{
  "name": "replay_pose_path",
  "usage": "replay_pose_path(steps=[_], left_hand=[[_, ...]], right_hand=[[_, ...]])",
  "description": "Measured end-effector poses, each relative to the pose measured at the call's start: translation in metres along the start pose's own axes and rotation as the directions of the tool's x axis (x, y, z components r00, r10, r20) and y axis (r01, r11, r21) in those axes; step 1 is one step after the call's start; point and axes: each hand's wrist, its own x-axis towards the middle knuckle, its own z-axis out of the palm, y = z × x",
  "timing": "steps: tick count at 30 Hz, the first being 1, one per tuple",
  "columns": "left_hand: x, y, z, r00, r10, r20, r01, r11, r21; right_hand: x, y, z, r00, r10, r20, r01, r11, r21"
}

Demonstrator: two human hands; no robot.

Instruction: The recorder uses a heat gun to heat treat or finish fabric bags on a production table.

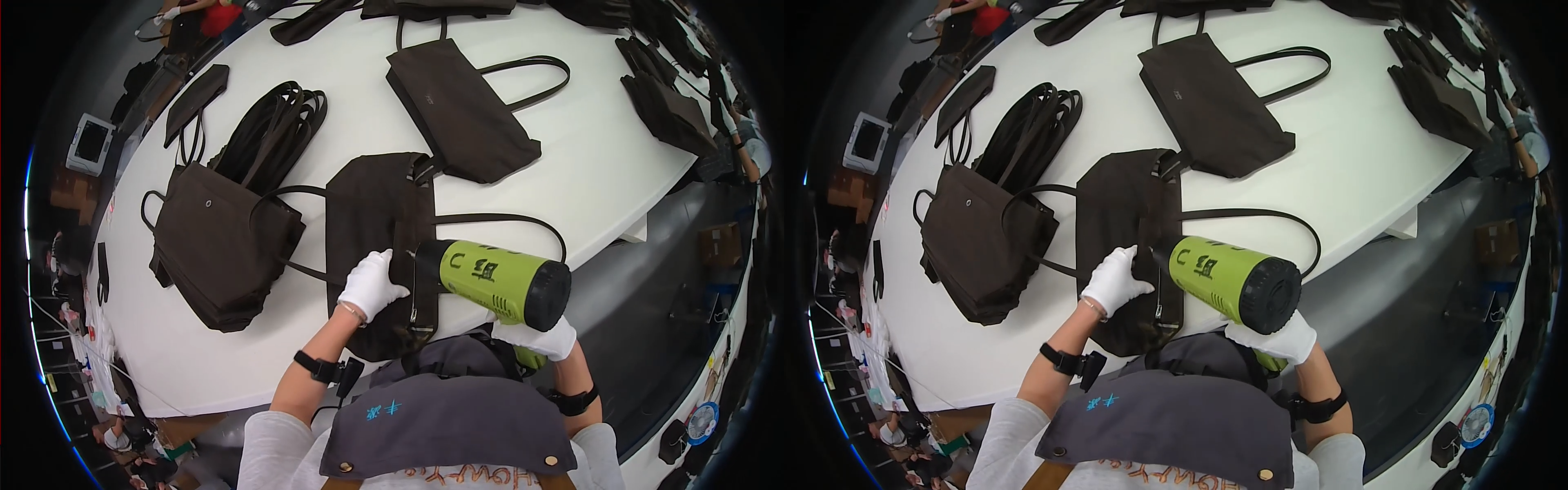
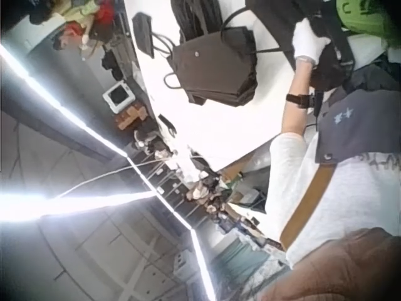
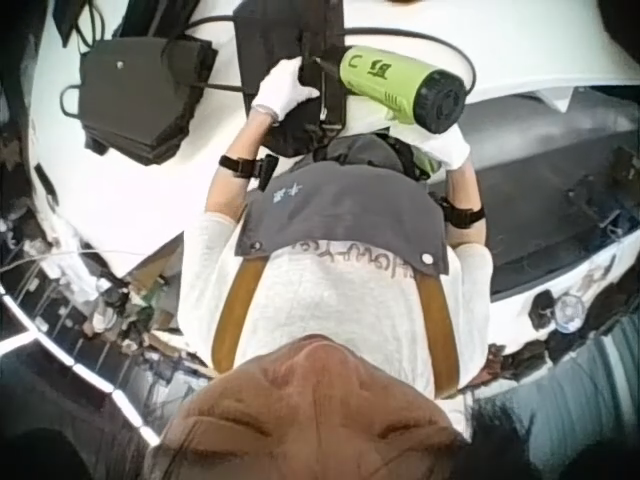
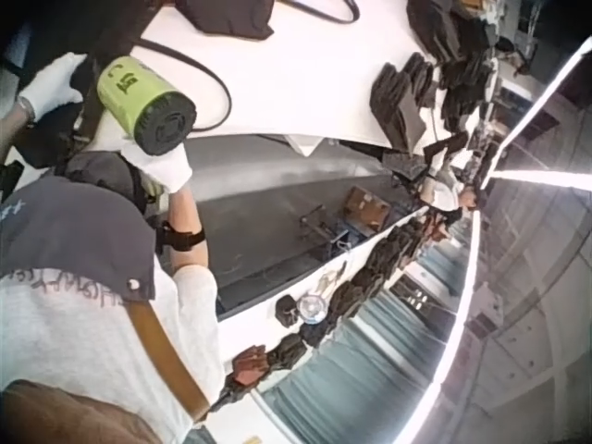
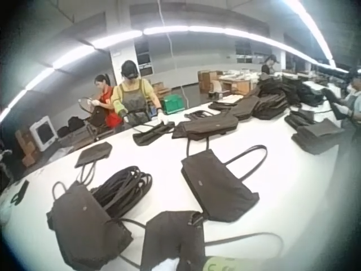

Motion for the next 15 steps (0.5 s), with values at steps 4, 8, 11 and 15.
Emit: replay_pose_path(steps=[4,8,11,15], left_hand=[[0.053,-0.028,0.016,0.96,-0.215,0.181,0.278,0.629,-0.726],[0.063,-0.025,0.016,0.929,-0.317,0.19,0.32,0.433,-0.843],[0.063,-0.026,0.013,0.907,-0.356,0.227,0.37,0.415,-0.831],[0.061,-0.029,0.012,0.895,-0.375,0.242,0.378,0.351,-0.857]], right_hand=[[-0.002,0.007,0.009,0.999,-0.03,0.045,0.029,0.999,0.029],[0.012,0.003,0.016,1.0,-0.015,-0.014,0.016,0.998,0.065],[0.016,0.004,0.01,0.997,-0.067,0.041,0.065,0.997,0.039],[0.025,-0.004,0.013,0.997,-0.073,0.016,0.074,0.996,-0.044]])
